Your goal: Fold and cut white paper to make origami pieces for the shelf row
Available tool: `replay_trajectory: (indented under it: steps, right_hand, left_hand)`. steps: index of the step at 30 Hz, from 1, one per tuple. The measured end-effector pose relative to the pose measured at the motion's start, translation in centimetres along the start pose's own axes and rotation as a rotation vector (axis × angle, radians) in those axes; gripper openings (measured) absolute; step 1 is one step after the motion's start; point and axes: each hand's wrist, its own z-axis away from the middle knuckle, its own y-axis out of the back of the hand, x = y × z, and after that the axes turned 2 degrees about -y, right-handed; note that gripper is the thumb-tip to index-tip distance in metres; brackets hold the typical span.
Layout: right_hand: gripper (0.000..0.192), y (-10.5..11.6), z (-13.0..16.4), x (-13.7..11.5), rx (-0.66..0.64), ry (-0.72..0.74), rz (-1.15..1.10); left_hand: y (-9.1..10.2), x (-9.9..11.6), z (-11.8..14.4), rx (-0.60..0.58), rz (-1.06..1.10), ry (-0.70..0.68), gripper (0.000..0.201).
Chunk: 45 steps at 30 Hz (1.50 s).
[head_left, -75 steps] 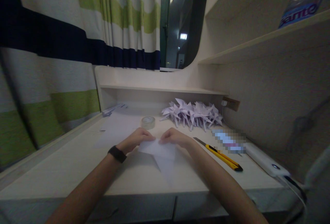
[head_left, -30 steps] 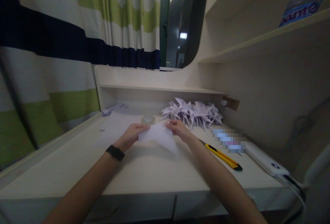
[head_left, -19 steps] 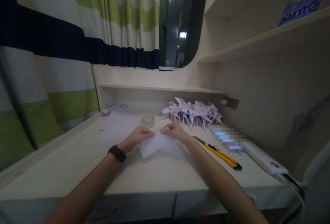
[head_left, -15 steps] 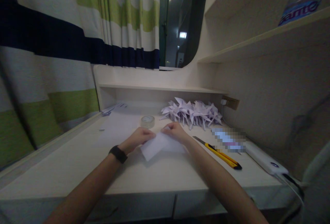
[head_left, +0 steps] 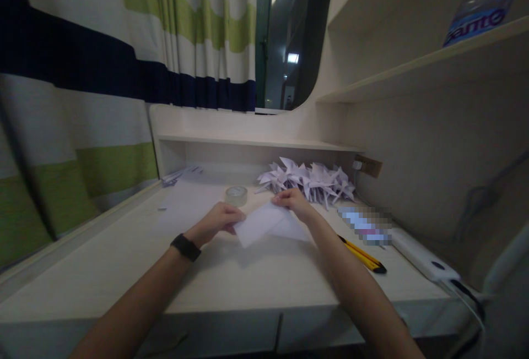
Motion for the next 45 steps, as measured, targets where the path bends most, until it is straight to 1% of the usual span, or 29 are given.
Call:
replay_trajectory:
  steps: [4,8,11,13,16,18,20,22,25,27,29,33,38,42,45]
  right_hand:
    - [0.032,1.0,-0.3,0.3,0.041,-0.017,-0.014]
    - [0.033,1.5,-0.4,0.3,0.084,-0.052,-0.034]
    - [0.033,2.0,-0.3,0.1,0.143,-0.061,-0.086]
    - [0.031,2.6,-0.2,0.0,0.204,-0.048,-0.132]
    - [0.031,3.4,0.0,-0.2,0.257,-0.043,-0.175]
    - [0.030,3.4,0.1,-0.1,0.249,-0.057,-0.185]
    - [0.030,2.6,0.1,0.0,0.216,-0.072,-0.188]
    - [0.029,1.4,0.1,0.2,0.170,-0.087,-0.185]
    - [0.028,-0.6,0.1,0.5,0.099,-0.104,-0.157]
    - [0.026,-1.5,0.2,0.6,0.048,-0.101,-0.104]
    - [0.024,-1.8,0.2,0.5,0.015,-0.109,-0.080]
    - [0.024,-1.4,0.3,0.4,-0.013,-0.138,-0.083]
    - [0.023,-0.3,-0.1,0.6,-0.006,-0.141,-0.080]
    - [0.021,0.2,-0.4,1.0,0.008,-0.132,-0.077]
    - [0.021,0.5,-0.4,1.1,0.013,-0.128,-0.083]
  left_hand:
    - [0.3,0.2,0.2,-0.023,-0.020,0.035,0.030]
    - [0.6,0.8,0.5,-0.069,-0.063,0.051,0.034]
    - [1.0,1.1,0.8,-0.085,-0.085,0.053,0.035]
    - [1.4,1.0,0.8,-0.058,-0.092,0.061,0.034]
    - [1.7,0.5,0.5,0.051,-0.082,0.073,0.037]
    - [1.4,0.1,0.0,0.098,-0.049,0.069,0.042]
    - [0.9,-0.3,-0.4,0.104,-0.004,0.056,0.047]
    - [0.4,-0.8,-0.8,0.078,0.009,0.023,0.049]
    - [-0.1,-1.8,-1.2,0.037,-0.064,-0.020,0.045]
    - [-0.1,-2.4,-1.3,0.023,-0.112,-0.015,0.041]
    - [0.1,-2.8,-1.3,0.004,-0.117,-0.008,0.039]
    - [0.4,-2.9,-1.3,-0.017,-0.091,-0.008,0.037]
    - [0.3,-2.8,-1.5,0.045,-0.138,0.019,0.038]
    - [0.4,-2.7,-1.5,0.038,-0.155,0.004,0.040]
    - [0.5,-2.5,-1.2,0.057,-0.140,0.001,0.040]
